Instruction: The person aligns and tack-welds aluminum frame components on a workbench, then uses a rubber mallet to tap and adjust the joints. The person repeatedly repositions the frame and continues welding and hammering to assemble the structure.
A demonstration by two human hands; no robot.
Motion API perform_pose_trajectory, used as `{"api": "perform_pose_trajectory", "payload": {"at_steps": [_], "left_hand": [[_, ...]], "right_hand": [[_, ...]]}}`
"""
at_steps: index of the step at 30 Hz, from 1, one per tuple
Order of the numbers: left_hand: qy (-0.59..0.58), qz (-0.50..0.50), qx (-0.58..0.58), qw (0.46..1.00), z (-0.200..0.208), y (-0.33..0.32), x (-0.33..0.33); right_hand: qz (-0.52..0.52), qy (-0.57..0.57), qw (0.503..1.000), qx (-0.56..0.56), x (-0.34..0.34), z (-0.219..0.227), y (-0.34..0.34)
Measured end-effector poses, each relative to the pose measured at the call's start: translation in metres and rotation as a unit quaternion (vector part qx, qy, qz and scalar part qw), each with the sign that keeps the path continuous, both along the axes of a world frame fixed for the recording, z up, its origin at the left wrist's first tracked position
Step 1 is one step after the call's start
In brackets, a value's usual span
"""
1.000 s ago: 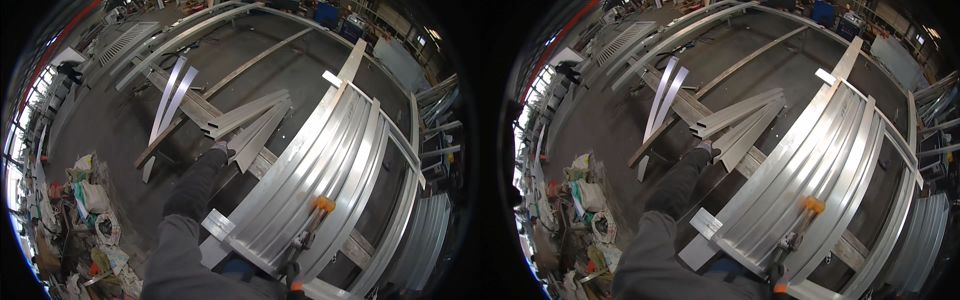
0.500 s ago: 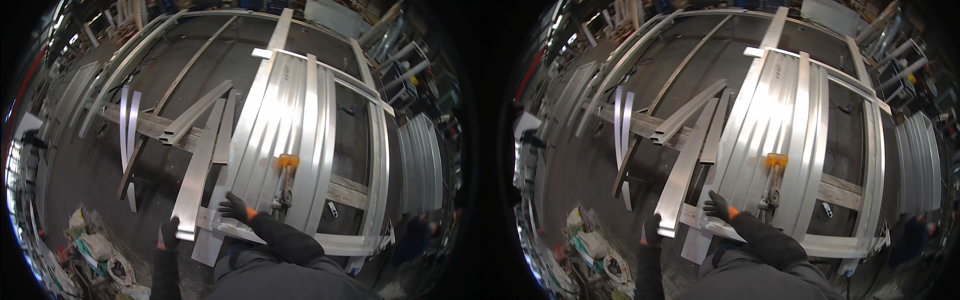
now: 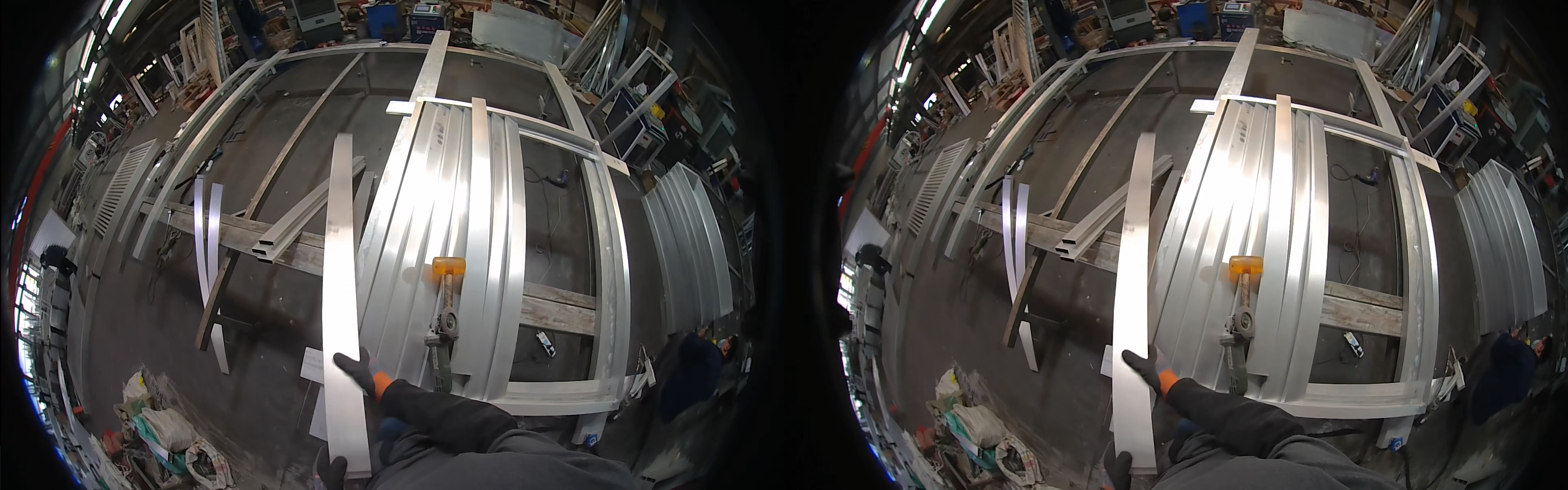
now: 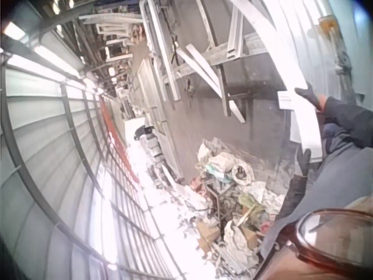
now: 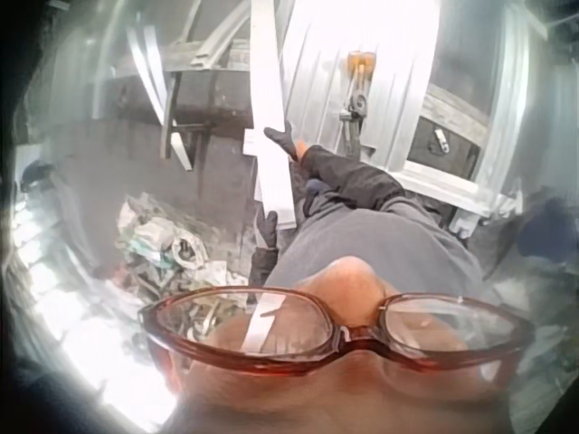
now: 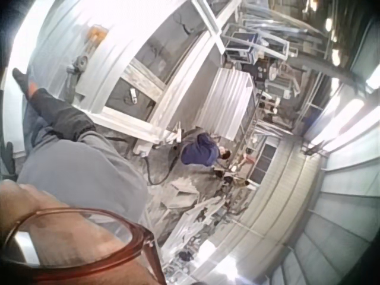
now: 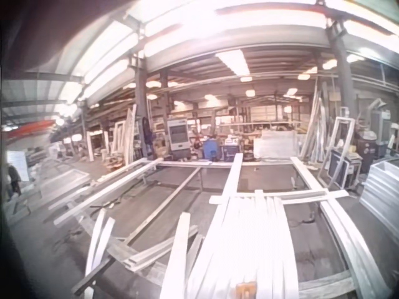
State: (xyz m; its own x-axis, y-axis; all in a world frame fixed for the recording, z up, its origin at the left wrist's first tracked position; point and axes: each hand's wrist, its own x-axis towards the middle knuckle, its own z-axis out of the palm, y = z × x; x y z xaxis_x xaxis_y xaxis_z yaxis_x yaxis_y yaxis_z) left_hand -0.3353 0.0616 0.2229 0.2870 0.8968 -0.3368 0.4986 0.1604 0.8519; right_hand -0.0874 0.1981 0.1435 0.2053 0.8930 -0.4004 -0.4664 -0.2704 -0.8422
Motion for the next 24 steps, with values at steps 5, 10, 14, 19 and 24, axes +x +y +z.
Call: {"api": "perform_pose_trajectory", "payload": {"at_steps": [5,10,14,19,24], "left_hand": [[-0.109,-0.029,-0.014,0.994,-0.008,0.034,0.046],[-0.227,-0.074,-0.038,0.970,-0.046,0.093,0.102],[-0.193,-0.176,0.011,0.965,-0.097,0.137,0.134],[0.038,-0.282,-0.092,0.954,-0.155,0.171,0.117],[0.218,-0.228,0.067,0.947,-0.248,0.310,0.123]], "right_hand": [[-0.103,-0.040,0.994,-0.017,0.047,-0.011,0.023],[-0.156,-0.094,0.982,-0.044,0.128,-0.024,0.046],[-0.180,-0.358,0.909,-0.115,0.175,-0.039,0.050],[-0.052,-0.243,0.945,-0.211,0.194,-0.054,0.006],[-0.171,-0.151,0.970,-0.083,0.154,-0.084,-0.067]]}}
